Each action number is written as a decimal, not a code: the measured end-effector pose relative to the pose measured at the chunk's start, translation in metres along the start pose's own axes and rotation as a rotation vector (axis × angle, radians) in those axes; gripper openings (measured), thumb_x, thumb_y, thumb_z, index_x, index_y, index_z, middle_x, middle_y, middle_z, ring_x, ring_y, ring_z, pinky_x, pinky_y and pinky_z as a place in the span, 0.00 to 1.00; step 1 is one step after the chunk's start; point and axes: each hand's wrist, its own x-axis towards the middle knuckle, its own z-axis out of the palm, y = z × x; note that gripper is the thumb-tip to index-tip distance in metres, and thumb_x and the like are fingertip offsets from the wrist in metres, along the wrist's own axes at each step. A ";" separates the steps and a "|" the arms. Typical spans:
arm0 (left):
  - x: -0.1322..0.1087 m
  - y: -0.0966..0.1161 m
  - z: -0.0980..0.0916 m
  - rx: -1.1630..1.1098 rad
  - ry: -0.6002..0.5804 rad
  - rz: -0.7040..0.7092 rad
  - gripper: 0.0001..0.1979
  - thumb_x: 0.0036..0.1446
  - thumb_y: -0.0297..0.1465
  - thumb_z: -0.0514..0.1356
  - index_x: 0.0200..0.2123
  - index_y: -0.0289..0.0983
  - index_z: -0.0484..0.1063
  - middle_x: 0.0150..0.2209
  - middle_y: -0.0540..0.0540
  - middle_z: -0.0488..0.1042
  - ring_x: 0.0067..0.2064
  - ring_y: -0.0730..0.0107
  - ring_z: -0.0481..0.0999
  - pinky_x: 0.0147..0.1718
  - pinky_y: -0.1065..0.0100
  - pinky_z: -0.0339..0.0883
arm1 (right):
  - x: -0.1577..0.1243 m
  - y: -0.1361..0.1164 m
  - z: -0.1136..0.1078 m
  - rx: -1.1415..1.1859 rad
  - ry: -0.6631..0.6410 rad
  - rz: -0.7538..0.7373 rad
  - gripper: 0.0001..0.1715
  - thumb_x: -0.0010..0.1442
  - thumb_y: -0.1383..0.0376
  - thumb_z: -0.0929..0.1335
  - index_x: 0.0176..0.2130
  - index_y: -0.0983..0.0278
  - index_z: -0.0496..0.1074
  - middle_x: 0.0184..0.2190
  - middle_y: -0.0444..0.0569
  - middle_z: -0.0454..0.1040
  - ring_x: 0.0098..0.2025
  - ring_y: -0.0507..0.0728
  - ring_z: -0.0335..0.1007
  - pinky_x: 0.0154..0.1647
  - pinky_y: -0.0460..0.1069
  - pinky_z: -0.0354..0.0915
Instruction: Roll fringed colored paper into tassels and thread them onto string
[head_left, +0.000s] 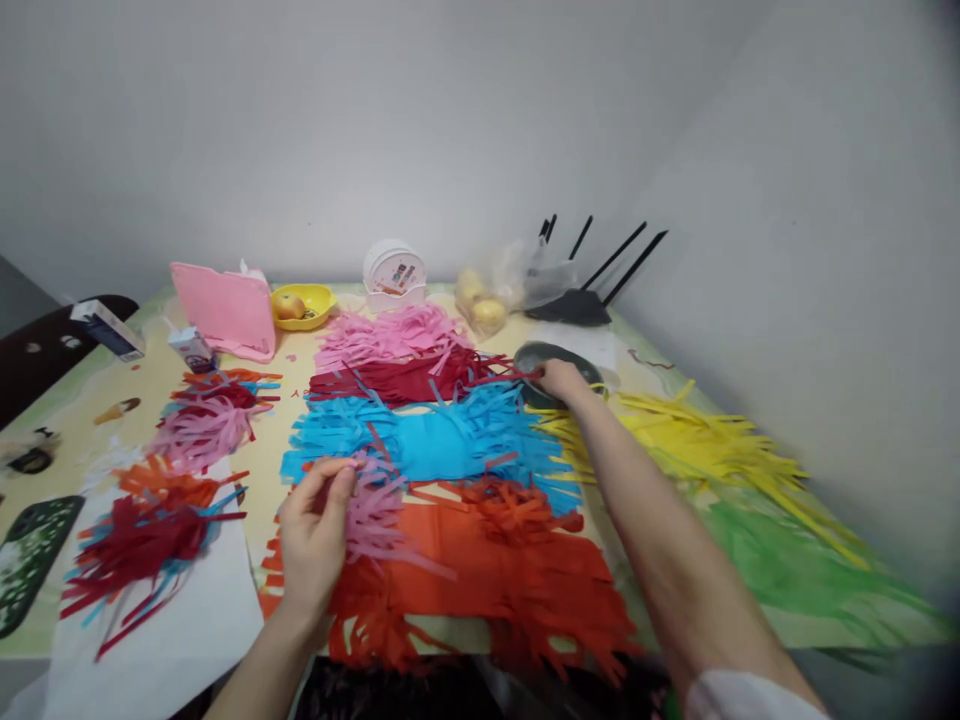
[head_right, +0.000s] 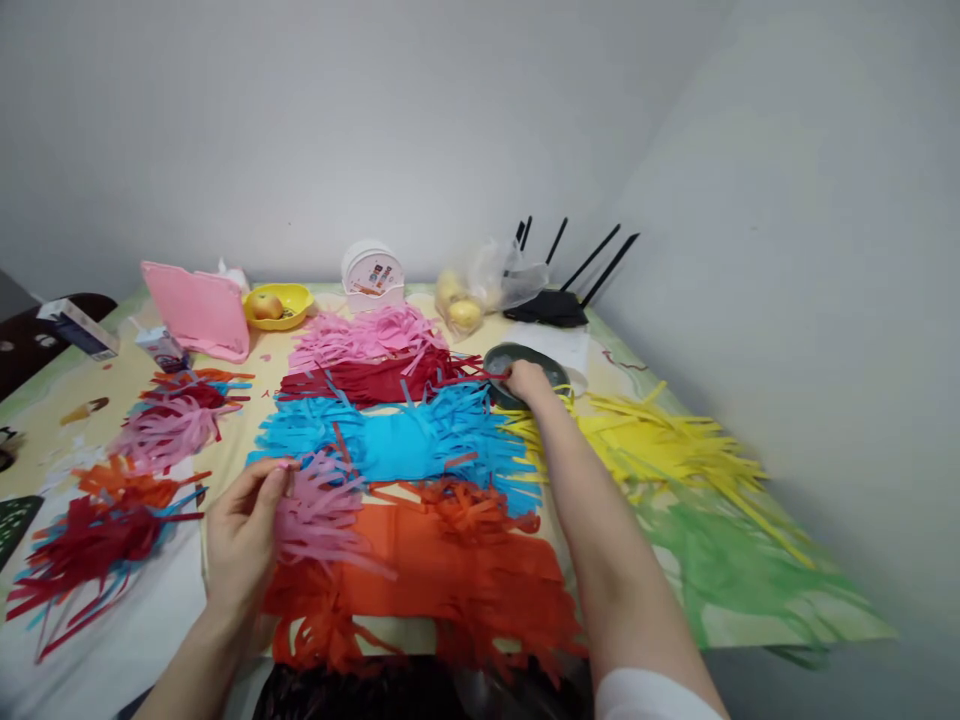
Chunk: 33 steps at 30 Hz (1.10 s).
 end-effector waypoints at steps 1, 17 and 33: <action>0.000 -0.001 0.001 0.005 -0.018 -0.007 0.10 0.60 0.38 0.63 0.33 0.38 0.78 0.33 0.49 0.79 0.37 0.72 0.77 0.40 0.74 0.68 | 0.003 0.000 0.003 -0.027 -0.023 0.003 0.20 0.65 0.59 0.69 0.53 0.66 0.70 0.51 0.53 0.73 0.50 0.59 0.73 0.48 0.57 0.72; -0.012 0.005 0.000 -0.004 -0.049 0.017 0.06 0.58 0.33 0.64 0.33 0.37 0.78 0.32 0.48 0.79 0.36 0.70 0.77 0.39 0.70 0.69 | -0.012 0.012 -0.002 -0.223 -0.060 0.027 0.19 0.66 0.59 0.68 0.54 0.64 0.71 0.53 0.53 0.72 0.50 0.58 0.72 0.50 0.57 0.71; -0.028 0.012 -0.009 0.046 -0.087 -0.005 0.10 0.57 0.37 0.64 0.33 0.36 0.78 0.30 0.47 0.79 0.34 0.67 0.77 0.38 0.68 0.70 | -0.010 -0.005 -0.005 -0.112 -0.101 -0.024 0.19 0.65 0.58 0.69 0.53 0.66 0.71 0.51 0.53 0.73 0.49 0.59 0.73 0.49 0.57 0.72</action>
